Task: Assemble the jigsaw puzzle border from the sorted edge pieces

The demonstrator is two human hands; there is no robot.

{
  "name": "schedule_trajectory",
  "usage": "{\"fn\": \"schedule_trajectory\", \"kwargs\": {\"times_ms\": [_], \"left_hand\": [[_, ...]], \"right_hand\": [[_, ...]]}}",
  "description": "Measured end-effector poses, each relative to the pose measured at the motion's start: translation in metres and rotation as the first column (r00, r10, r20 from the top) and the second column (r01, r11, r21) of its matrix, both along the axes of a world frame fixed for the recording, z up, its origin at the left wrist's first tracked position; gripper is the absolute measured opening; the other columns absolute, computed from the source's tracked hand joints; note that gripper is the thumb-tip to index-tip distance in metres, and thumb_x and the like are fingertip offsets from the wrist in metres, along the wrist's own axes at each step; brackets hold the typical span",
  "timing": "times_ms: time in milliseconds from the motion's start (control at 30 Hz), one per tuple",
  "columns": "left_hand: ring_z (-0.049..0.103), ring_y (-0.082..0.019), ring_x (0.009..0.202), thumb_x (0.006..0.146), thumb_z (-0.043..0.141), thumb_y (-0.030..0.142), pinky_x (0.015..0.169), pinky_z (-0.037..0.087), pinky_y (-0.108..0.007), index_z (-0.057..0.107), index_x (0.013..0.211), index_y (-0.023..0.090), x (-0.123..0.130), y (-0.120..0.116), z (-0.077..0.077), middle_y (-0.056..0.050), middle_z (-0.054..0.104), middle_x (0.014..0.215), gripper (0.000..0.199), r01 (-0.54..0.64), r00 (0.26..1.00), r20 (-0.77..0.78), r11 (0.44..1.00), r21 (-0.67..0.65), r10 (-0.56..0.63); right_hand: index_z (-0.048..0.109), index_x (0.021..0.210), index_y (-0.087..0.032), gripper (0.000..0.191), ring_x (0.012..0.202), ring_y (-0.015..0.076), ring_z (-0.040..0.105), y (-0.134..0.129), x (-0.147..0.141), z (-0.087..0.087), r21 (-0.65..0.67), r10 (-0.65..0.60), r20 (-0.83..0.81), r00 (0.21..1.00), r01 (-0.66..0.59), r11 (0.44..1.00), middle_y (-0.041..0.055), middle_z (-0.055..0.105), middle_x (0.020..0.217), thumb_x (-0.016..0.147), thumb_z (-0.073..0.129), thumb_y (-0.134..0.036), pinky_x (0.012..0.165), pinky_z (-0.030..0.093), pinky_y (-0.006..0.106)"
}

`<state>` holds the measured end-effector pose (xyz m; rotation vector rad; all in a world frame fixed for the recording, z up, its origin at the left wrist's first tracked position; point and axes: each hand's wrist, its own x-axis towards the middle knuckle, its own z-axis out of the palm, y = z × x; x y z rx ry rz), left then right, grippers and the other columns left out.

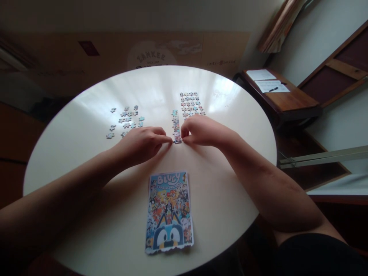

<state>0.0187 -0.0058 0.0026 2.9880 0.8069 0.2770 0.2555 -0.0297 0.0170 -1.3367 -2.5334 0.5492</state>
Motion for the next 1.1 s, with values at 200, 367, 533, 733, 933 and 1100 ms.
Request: {"fn": "schedule_trajectory", "kwargs": {"times_ms": [200, 367, 533, 733, 933, 1100], "left_hand": [[0.066, -0.016, 0.074, 0.088, 0.048, 0.01, 0.059, 0.043, -0.026, 0.079, 0.1, 0.032, -0.007, 0.005, 0.002, -0.002, 0.074, 0.094, 0.04, 0.058, 0.998, -0.014, 0.998, 0.013, -0.058], [0.066, -0.016, 0.075, 0.088, 0.047, 0.007, 0.058, 0.043, -0.026, 0.078, 0.099, 0.032, -0.01, 0.007, 0.002, 0.0, 0.074, 0.094, 0.041, 0.095, 0.995, -0.019, 0.995, 0.029, -0.095], [0.066, -0.016, 0.077, 0.083, 0.045, 0.0, 0.055, 0.043, -0.025, 0.075, 0.085, 0.025, -0.015, 0.01, 0.008, 0.001, 0.075, 0.091, 0.039, 0.127, 0.992, 0.015, 0.99, 0.068, -0.128], [0.062, -0.016, 0.075, 0.08, 0.042, -0.003, 0.059, 0.047, -0.027, 0.066, 0.07, 0.02, -0.037, 0.027, 0.027, 0.0, 0.072, 0.082, 0.034, -0.005, 0.951, 0.299, 0.967, 0.254, -0.074], [0.056, -0.017, 0.071, 0.067, 0.041, -0.005, 0.064, 0.046, -0.03, 0.056, 0.061, 0.02, -0.063, 0.052, 0.038, -0.001, 0.063, 0.073, 0.029, -0.338, 0.804, 0.585, 0.89, 0.306, 0.105], [0.056, -0.016, 0.066, 0.064, 0.044, -0.001, 0.063, 0.045, -0.028, 0.055, 0.061, 0.02, -0.082, 0.072, 0.034, 0.0, 0.06, 0.069, 0.024, -0.534, 0.602, 0.757, 0.833, 0.143, 0.256]], "right_hand": [[0.076, 0.085, -0.019, 0.014, 0.074, 0.0129, 0.061, 0.003, 0.001, 0.002, 0.152, -0.027, -0.151, 0.988, 0.05, 0.987, 0.0019, 0.071, 0.082, 0.085, 0.063, -0.021, 0.07, 0.045, 0.027], [0.076, 0.087, -0.02, 0.015, 0.074, 0.0129, 0.062, 0.003, 0.0, 0.003, 0.241, -0.028, -0.234, 0.972, 0.086, 0.967, 0.0017, 0.071, 0.081, 0.089, 0.062, -0.022, 0.073, 0.048, 0.028], [0.076, 0.091, -0.02, 0.014, 0.075, 0.0124, 0.064, 0.003, -0.005, -0.001, 0.271, 0.0, -0.28, 0.96, 0.079, 0.959, 0.0007, 0.071, 0.081, 0.088, 0.062, -0.019, 0.071, 0.051, 0.026], [0.074, 0.099, -0.024, 0.039, 0.094, 0.0161, 0.067, 0.001, -0.01, -0.004, 0.427, 0.05, -0.476, 0.878, 0.182, 0.886, 0.0024, 0.071, 0.099, 0.081, 0.05, 0.0, 0.082, 0.056, 0.031], [0.069, 0.076, -0.023, 0.041, 0.079, 0.0139, 0.065, 0.0, -0.012, -0.005, 0.401, 0.016, -0.661, 0.75, 0.335, 0.853, 0.0002, 0.069, 0.083, 0.073, 0.04, 0.006, 0.069, 0.053, 0.029], [0.065, 0.067, -0.02, 0.029, 0.071, 0.0145, 0.063, 0.006, -0.009, -0.015, 0.337, -0.063, -0.7, 0.711, 0.407, 0.849, 0.0003, 0.066, 0.073, 0.076, 0.046, 0.0, 0.065, 0.048, 0.029]]}}
